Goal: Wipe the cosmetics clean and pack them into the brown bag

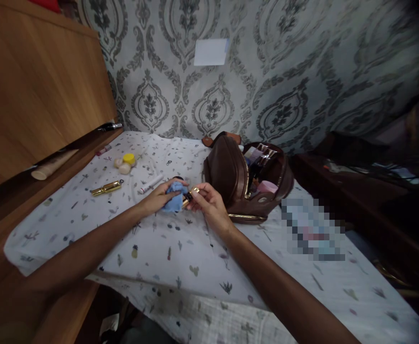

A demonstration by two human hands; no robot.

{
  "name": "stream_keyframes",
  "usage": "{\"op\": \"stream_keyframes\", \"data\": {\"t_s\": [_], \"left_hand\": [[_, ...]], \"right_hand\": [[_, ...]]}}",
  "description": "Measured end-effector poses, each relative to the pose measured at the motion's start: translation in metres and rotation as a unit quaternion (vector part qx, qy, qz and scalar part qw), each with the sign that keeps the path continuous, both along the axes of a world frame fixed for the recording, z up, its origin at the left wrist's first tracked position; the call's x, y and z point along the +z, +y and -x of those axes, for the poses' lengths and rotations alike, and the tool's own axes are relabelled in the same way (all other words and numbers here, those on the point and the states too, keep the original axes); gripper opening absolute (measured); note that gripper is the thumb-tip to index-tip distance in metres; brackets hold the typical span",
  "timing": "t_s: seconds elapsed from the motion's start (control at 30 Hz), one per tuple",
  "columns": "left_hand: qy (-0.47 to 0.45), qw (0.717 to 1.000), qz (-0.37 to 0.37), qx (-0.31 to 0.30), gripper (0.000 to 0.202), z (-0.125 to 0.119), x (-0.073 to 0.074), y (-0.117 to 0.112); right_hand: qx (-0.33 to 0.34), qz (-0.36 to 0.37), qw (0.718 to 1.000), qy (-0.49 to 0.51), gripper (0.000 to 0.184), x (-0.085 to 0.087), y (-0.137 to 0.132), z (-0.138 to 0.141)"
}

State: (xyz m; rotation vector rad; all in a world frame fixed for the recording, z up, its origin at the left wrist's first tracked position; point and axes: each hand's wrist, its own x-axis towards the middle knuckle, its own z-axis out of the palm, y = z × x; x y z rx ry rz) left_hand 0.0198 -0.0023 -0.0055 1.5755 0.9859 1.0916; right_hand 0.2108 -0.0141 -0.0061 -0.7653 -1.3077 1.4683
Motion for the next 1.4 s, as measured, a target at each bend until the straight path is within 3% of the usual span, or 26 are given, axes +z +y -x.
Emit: {"op": "stream_keyframes", "data": {"t_s": [0.13,0.23,0.3,0.37,0.57,0.9,1.1,1.27,1.4], "left_hand": [[-0.058,0.992,0.065,-0.095,0.053,-0.003,-0.001,-0.004],[-0.015,0.992,0.030,-0.125,0.067,-0.002,-0.002,-0.006],[0.021,0.993,-0.005,-0.115,0.072,-0.002,-0.002,-0.007],[0.033,0.994,-0.017,-0.106,0.064,-0.003,-0.003,-0.007],[0.012,0.993,0.036,-0.110,0.045,-0.006,0.008,-0.009],[0.021,0.999,0.032,0.007,0.043,-0.002,0.013,-0.009],[0.035,0.997,0.001,0.076,0.045,-0.013,0.025,-0.016],[0.036,0.999,-0.024,0.026,0.044,-0.041,0.043,-0.018],[0.065,0.996,-0.065,-0.011,0.042,-0.071,0.061,-0.019]], "right_hand": [[-0.053,-0.008,0.999,-0.007,0.049,-0.005,0.002,0.000],[-0.093,0.001,0.996,-0.002,0.050,-0.008,0.003,0.001],[-0.094,0.007,0.996,0.007,0.052,-0.008,0.003,0.001],[-0.085,0.012,0.996,0.017,0.054,-0.007,0.003,0.000],[-0.067,0.008,0.998,-0.006,0.049,-0.002,0.002,-0.002],[-0.060,-0.034,0.998,0.001,0.047,0.004,-0.003,0.002],[-0.106,-0.125,0.985,-0.059,0.036,0.025,-0.022,-0.007],[-0.177,-0.301,0.921,-0.172,0.020,0.052,-0.050,-0.040],[-0.221,-0.300,0.909,-0.190,0.021,0.070,-0.059,-0.078]]}}
